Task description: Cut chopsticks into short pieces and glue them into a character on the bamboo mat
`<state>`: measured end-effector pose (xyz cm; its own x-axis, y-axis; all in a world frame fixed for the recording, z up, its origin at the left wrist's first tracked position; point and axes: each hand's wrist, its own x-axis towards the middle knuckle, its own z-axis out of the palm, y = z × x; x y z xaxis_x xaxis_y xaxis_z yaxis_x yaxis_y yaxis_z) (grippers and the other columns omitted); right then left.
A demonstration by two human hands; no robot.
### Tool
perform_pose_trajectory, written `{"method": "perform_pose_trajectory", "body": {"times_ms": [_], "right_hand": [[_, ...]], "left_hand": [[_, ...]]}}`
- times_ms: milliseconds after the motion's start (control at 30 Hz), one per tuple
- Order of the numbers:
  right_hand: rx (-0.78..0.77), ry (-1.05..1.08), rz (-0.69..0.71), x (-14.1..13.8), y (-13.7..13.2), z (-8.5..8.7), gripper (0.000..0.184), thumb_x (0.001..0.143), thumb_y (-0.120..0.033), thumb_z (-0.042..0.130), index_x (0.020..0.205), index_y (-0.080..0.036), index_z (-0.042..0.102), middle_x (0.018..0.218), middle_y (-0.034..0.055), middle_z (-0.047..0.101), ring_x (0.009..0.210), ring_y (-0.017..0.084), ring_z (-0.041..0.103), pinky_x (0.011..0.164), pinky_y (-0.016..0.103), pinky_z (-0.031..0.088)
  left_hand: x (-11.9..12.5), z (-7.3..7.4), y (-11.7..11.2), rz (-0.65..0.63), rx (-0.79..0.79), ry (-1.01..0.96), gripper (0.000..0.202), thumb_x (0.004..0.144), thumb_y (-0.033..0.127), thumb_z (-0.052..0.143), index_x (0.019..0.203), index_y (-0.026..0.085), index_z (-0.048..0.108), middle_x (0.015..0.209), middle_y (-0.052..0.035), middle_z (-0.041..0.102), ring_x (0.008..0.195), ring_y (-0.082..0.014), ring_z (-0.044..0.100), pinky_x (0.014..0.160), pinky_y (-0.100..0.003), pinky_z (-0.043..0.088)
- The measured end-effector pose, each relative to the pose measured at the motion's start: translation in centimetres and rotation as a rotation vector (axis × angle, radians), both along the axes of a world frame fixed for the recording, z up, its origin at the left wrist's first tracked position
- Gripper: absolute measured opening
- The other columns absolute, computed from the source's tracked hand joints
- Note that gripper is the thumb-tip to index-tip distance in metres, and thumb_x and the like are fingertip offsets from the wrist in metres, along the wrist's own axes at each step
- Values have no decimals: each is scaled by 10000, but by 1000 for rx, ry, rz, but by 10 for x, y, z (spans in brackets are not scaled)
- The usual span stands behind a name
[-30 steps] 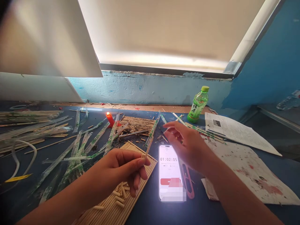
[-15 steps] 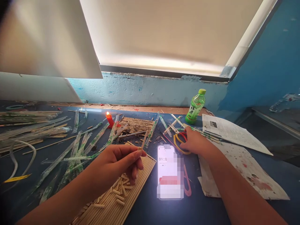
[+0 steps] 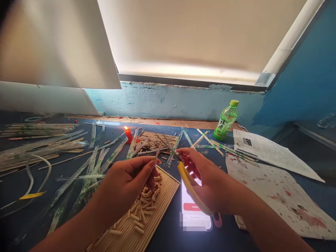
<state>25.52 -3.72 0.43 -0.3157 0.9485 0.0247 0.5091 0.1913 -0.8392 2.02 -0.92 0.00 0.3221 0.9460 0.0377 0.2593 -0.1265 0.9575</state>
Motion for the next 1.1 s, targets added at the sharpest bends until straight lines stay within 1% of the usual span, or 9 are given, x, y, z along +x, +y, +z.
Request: {"method": "perform_pose_trajectory", "body": {"times_ms": [100, 167, 300, 433, 533, 633, 767, 933, 1100], "right_hand": [[-17, -53, -11, -4, -7, 1, 667, 862, -200, 667, 1455, -331, 393, 1247, 88, 611, 979, 223, 671, 770, 344, 610], [-15, -76, 8, -7, -10, 2, 650, 860, -231, 684, 1443, -326, 412, 1295, 98, 596, 990, 230, 673, 801, 359, 613], [1, -170, 24, -13, -12, 4, 659, 835, -300, 727, 1431, -311, 445, 1361, 109, 566, 1039, 261, 657, 875, 402, 593], [23, -214, 13, -18, -14, 4, 608, 862, -305, 676, 1427, -316, 450, 1316, 100, 595, 983, 241, 668, 823, 382, 602], [23, -206, 10, -20, -15, 4, 582, 875, -315, 658, 1421, -321, 455, 1256, 89, 625, 923, 222, 676, 776, 357, 604], [4, -186, 15, -21, -16, 3, 550, 895, -361, 648, 1411, -327, 461, 1244, 73, 631, 932, 217, 675, 788, 352, 602], [-35, -144, 24, -24, -17, 3, 553, 908, -367, 651, 1421, -353, 446, 1261, 46, 631, 965, 206, 673, 816, 339, 599], [-67, -98, 42, -24, -18, 2, 578, 904, -302, 662, 1435, -366, 441, 1229, 33, 657, 962, 202, 685, 826, 329, 600], [-49, -112, 15, -20, -19, 0, 650, 873, -256, 689, 1461, -359, 434, 1302, 60, 633, 1021, 235, 680, 866, 358, 595]], "left_hand": [[-1, -1, 0, 14, 11, 18, 310, 975, 394, 519, 792, 179, 649, 627, -7, 639, 578, -154, 620, 534, -257, 468], [-1, -2, -1, 13, 38, 55, 321, 977, 396, 514, 774, 182, 639, 621, -3, 634, 577, -154, 616, 541, -258, 467], [-1, -4, -2, 0, 159, 139, 271, 981, 359, 509, 833, 188, 658, 666, -2, 658, 592, -155, 612, 578, -271, 466], [0, -4, -4, -7, 293, 238, 274, 983, 292, 495, 781, 188, 649, 662, -1, 645, 596, -149, 594, 610, -280, 445], [-1, -3, -4, 4, 362, 280, 267, 980, 282, 498, 785, 188, 655, 675, -6, 642, 603, -153, 577, 619, -285, 436], [-1, -3, -4, 3, 407, 297, 253, 970, 263, 513, 781, 184, 661, 707, -16, 657, 639, -160, 591, 645, -288, 438], [-1, -3, -5, 15, 436, 298, 236, 966, 243, 522, 795, 178, 671, 755, -29, 676, 684, -166, 613, 664, -283, 438], [-1, -3, -5, 19, 435, 313, 223, 970, 247, 513, 832, 183, 677, 714, -18, 657, 641, -160, 590, 628, -273, 423], [-1, -4, -6, 16, 433, 312, 235, 967, 239, 508, 798, 187, 662, 704, -14, 644, 634, -157, 569, 616, -268, 410]]}}
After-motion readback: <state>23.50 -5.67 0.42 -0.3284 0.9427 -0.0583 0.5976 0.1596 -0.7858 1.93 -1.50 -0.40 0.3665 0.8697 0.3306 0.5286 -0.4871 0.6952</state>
